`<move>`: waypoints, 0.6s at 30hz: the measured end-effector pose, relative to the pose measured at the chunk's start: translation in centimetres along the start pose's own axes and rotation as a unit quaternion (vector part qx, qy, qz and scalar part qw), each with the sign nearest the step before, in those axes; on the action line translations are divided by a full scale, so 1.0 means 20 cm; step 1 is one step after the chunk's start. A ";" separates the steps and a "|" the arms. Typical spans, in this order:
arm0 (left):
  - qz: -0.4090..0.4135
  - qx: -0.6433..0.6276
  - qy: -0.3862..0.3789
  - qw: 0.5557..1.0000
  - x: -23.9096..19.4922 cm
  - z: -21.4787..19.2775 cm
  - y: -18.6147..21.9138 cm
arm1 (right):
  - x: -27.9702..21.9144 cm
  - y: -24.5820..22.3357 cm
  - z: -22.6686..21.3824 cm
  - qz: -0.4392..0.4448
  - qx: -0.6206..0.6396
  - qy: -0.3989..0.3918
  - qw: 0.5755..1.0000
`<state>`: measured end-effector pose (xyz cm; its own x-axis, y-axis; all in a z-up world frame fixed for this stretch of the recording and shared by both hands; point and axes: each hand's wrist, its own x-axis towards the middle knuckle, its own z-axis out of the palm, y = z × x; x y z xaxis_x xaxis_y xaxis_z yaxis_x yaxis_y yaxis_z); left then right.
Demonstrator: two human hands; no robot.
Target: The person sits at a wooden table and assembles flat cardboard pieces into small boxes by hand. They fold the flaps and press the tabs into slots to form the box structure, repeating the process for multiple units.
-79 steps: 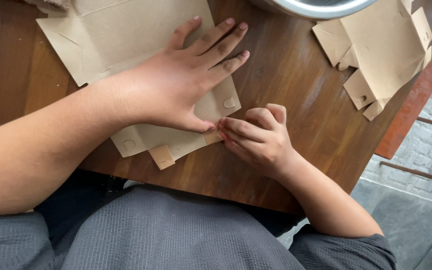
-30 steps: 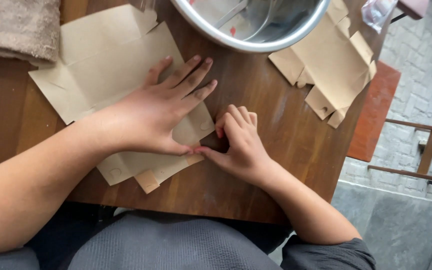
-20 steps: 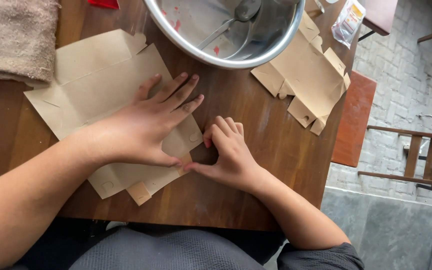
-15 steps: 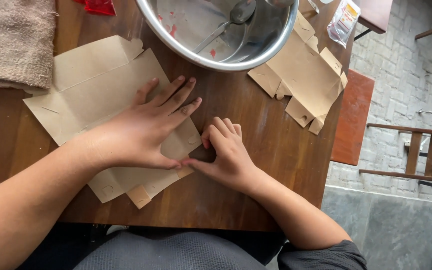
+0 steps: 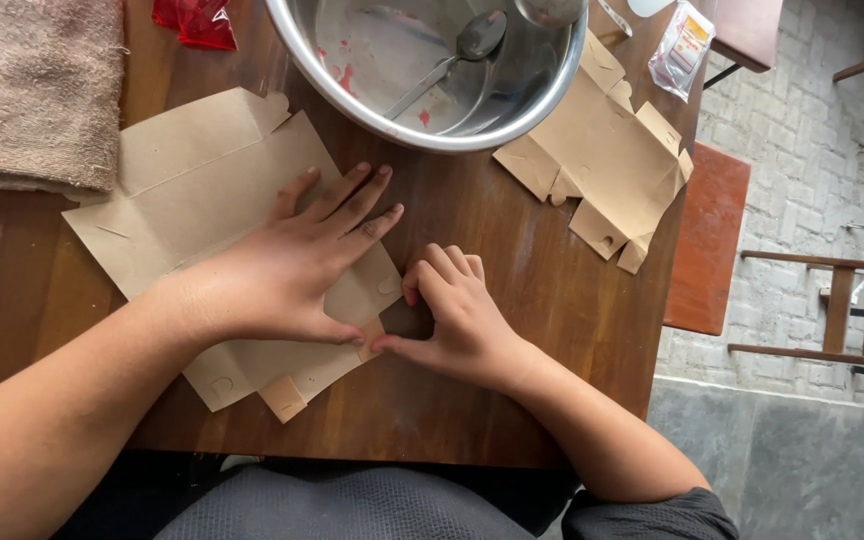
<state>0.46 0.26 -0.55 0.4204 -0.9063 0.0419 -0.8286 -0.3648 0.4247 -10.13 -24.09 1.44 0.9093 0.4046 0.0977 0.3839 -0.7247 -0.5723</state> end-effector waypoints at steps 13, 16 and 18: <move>-0.026 -0.052 -0.044 0.997 0.01 -0.06 0.02 | 0.05 -0.01 0.02 0.010 0.015 0.075 0.997; -0.015 -0.044 -0.028 0.999 0.01 -0.06 0.03 | 0.03 0.01 -0.01 0.004 0.010 0.023 1.000; -0.014 -0.040 -0.024 0.999 0.00 -0.07 0.04 | 0.01 0.01 -0.04 0.007 0.016 -0.031 0.999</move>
<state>0.39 0.21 0.95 0.4232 -0.9059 -0.0146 -0.7833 -0.3739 0.4966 -9.71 -24.54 1.98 0.9023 0.4292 0.0407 0.3658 -0.7123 -0.5990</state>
